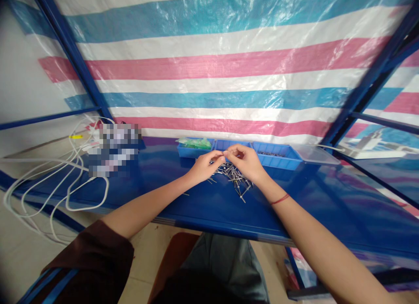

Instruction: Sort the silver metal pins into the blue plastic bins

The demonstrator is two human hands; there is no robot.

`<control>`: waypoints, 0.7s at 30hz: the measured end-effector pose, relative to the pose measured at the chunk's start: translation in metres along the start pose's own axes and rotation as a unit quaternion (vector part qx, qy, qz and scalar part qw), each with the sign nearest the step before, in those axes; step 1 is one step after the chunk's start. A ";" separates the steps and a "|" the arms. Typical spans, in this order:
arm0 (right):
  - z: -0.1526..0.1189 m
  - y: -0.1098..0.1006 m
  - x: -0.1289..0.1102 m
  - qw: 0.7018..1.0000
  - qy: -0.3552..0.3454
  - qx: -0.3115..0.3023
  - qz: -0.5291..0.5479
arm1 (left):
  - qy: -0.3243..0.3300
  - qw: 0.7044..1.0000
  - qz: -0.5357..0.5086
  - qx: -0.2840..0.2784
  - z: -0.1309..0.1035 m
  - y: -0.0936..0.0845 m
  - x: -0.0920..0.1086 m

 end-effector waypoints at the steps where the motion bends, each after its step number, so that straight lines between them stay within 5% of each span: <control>1: 0.000 0.000 0.000 1.000 0.001 -0.003 -0.004 | 0.004 1.000 0.001 0.000 0.000 0.000 0.001; 7: -0.001 -0.003 -0.005 1.000 -0.015 0.000 -0.008 | 0.032 0.999 0.033 0.021 0.003 -0.001 -0.001; 15: 0.003 -0.018 -0.009 0.973 -0.070 -0.063 -0.210 | 0.065 0.992 0.088 0.062 0.004 -0.007 -0.006; 21: 0.013 -0.075 0.006 0.910 0.017 0.100 -0.402 | 0.071 0.985 0.155 0.010 0.003 -0.011 -0.007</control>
Point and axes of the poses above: each hand's wrist, its own z-axis towards the middle knuckle, its own y-axis out of the palm, x = y × z, the point moved 1 cm from there along z, towards the middle knuckle, and after that the axes turned 6 degrees about z, right-handed, at the moved point
